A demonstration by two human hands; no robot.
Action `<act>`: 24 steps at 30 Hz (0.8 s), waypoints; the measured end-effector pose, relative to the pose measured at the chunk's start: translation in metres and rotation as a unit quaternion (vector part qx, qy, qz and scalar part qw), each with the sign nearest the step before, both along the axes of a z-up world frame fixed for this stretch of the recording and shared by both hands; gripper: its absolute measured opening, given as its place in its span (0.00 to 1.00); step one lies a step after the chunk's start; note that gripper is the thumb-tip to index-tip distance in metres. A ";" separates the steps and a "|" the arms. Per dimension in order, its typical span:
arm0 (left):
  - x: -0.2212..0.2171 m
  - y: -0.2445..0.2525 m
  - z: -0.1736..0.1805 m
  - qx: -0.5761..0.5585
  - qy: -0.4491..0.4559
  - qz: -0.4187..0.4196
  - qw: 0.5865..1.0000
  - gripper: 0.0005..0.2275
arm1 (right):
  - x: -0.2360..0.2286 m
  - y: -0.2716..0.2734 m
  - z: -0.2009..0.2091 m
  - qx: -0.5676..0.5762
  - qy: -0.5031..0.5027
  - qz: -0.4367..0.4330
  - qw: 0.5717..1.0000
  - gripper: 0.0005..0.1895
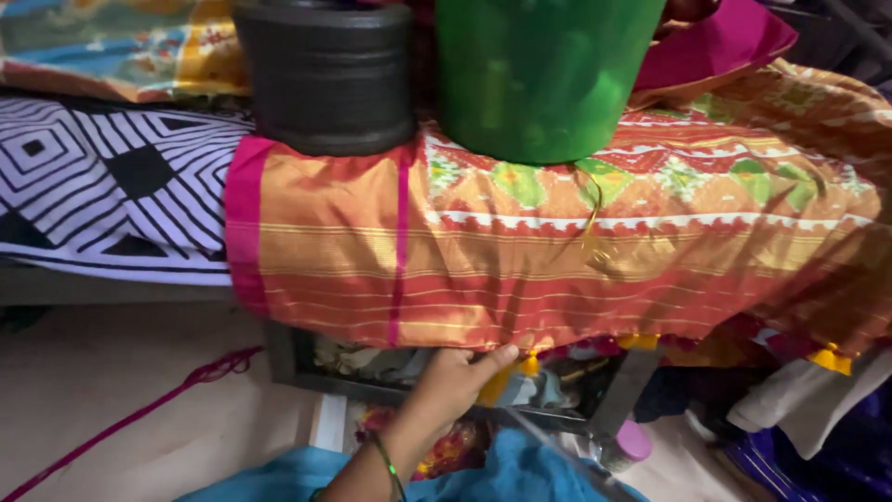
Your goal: Tying decorative tassels (kuchu) onto the border of a saree.
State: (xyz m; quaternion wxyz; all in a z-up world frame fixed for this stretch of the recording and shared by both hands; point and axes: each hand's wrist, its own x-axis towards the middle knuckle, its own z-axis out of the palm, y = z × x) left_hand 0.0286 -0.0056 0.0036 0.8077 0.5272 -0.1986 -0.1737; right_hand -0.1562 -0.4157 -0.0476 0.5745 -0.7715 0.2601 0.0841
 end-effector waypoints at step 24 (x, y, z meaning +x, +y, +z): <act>-0.025 -0.001 -0.028 0.124 -0.090 0.122 0.981 0.10 | 0.036 0.214 0.250 -0.362 0.111 0.309 0.872 0.33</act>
